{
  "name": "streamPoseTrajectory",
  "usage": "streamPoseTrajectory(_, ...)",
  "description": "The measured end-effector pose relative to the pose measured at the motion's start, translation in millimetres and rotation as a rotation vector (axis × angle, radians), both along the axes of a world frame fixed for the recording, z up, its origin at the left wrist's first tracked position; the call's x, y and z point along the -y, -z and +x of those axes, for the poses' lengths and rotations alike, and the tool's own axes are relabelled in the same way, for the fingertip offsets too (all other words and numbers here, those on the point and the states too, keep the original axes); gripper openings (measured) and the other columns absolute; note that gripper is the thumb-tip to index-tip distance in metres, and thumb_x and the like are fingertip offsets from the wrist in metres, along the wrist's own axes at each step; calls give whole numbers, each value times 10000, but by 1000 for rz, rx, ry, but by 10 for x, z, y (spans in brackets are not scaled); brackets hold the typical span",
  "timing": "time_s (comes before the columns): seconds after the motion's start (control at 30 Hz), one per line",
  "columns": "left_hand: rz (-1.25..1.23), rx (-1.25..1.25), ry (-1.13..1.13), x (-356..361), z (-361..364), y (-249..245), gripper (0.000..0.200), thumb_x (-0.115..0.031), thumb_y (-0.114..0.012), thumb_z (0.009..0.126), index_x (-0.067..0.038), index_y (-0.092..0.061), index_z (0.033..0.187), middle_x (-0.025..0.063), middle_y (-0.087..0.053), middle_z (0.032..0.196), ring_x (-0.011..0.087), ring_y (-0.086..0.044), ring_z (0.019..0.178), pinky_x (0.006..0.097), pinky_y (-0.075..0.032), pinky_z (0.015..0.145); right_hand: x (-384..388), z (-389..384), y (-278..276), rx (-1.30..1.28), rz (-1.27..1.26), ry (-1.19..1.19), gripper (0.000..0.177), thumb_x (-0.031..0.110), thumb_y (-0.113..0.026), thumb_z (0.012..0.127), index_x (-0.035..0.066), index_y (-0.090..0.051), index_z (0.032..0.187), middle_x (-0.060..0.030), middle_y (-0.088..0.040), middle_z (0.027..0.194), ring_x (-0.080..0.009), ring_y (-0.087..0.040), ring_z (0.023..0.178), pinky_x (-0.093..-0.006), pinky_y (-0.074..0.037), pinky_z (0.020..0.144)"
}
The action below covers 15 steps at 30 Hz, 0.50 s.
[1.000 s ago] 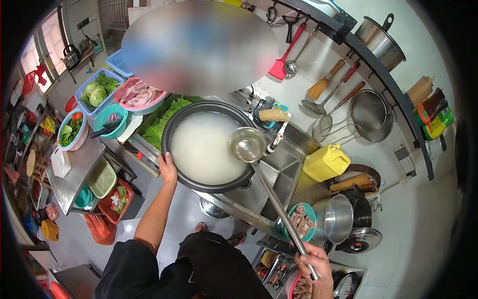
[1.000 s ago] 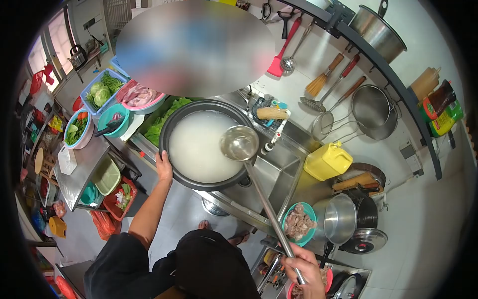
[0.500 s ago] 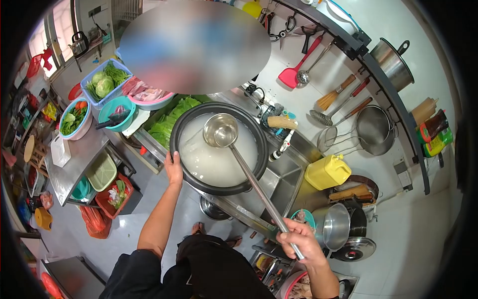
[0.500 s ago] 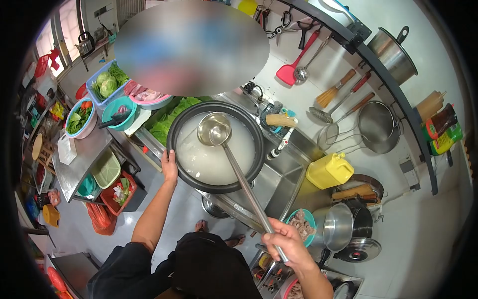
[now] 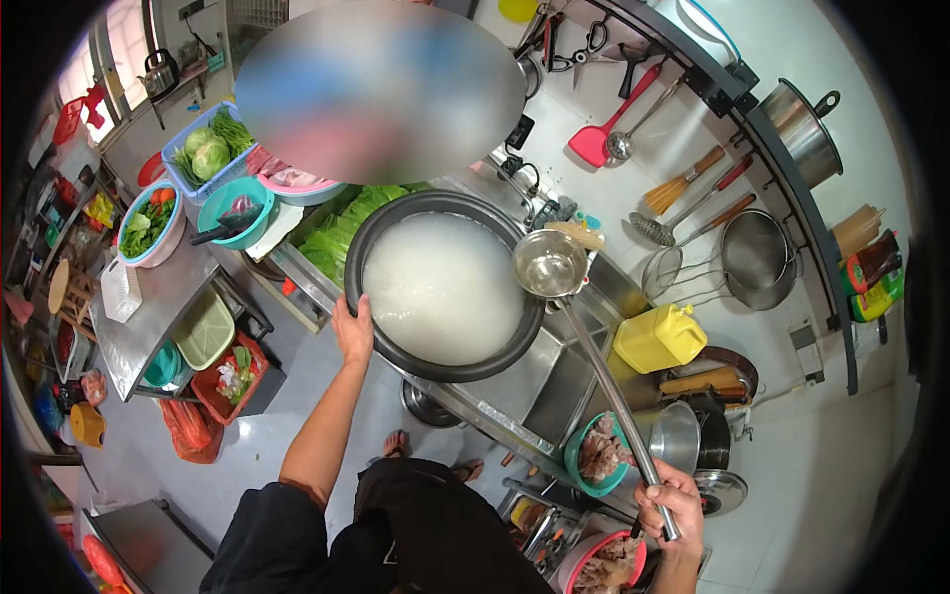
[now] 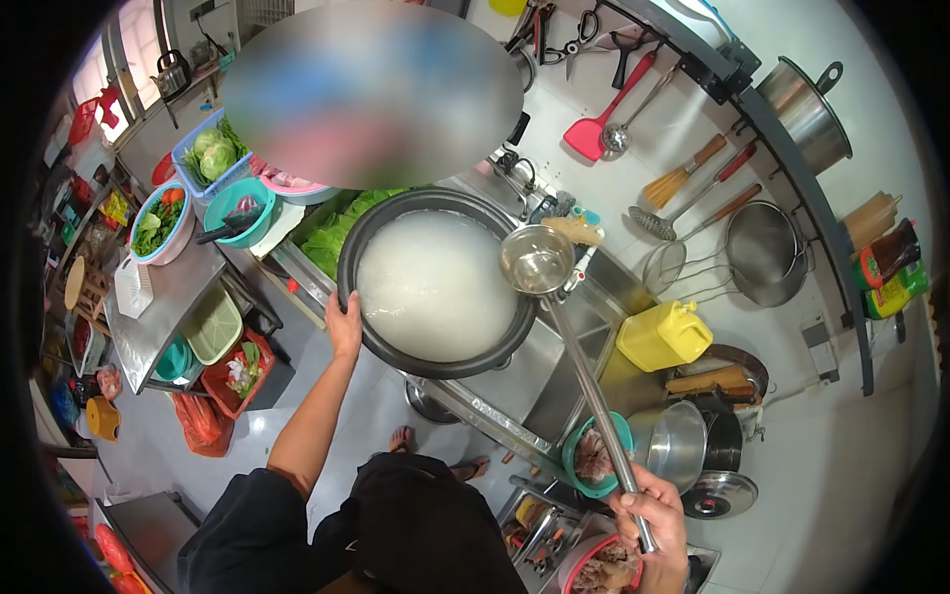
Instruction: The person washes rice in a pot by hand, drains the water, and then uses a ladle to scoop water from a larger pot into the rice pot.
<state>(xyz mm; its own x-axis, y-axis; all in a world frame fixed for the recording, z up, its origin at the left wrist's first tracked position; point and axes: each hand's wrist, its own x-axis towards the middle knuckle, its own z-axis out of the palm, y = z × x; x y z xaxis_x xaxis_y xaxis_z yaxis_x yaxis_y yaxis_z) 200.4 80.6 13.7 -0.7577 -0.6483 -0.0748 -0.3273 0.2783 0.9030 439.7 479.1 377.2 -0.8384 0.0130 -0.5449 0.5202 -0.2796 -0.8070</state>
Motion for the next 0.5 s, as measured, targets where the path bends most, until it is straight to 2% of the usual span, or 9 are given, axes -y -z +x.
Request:
streamPoseTrajectory(0.2, 29, -39, 5, 15, -19, 45, 652, -388, -620, 888, 17, -481, 1379, 233, -536, 1329, 404, -451, 1288, 461, -361, 1090, -94, 153, 24, 8, 152, 71, 504, 32, -558, 835, -118, -508, 1314, -126, -555, 698, -83, -425, 358, -221, -348, 304)
streamPoseTrajectory(0.5, 77, -83, 17, 37, -71, 200, 620, -358, -628, 881, 27, -504, 1352, 241, -558, 1270, 401, -494, 1216, 457, -384, 1059, -151, 277, 68, 50, 162, 94, 500, 27, -580, 818, -118, -529, 1295, -120, -551, 684, -89, -419, 348, -226, -342, 297)
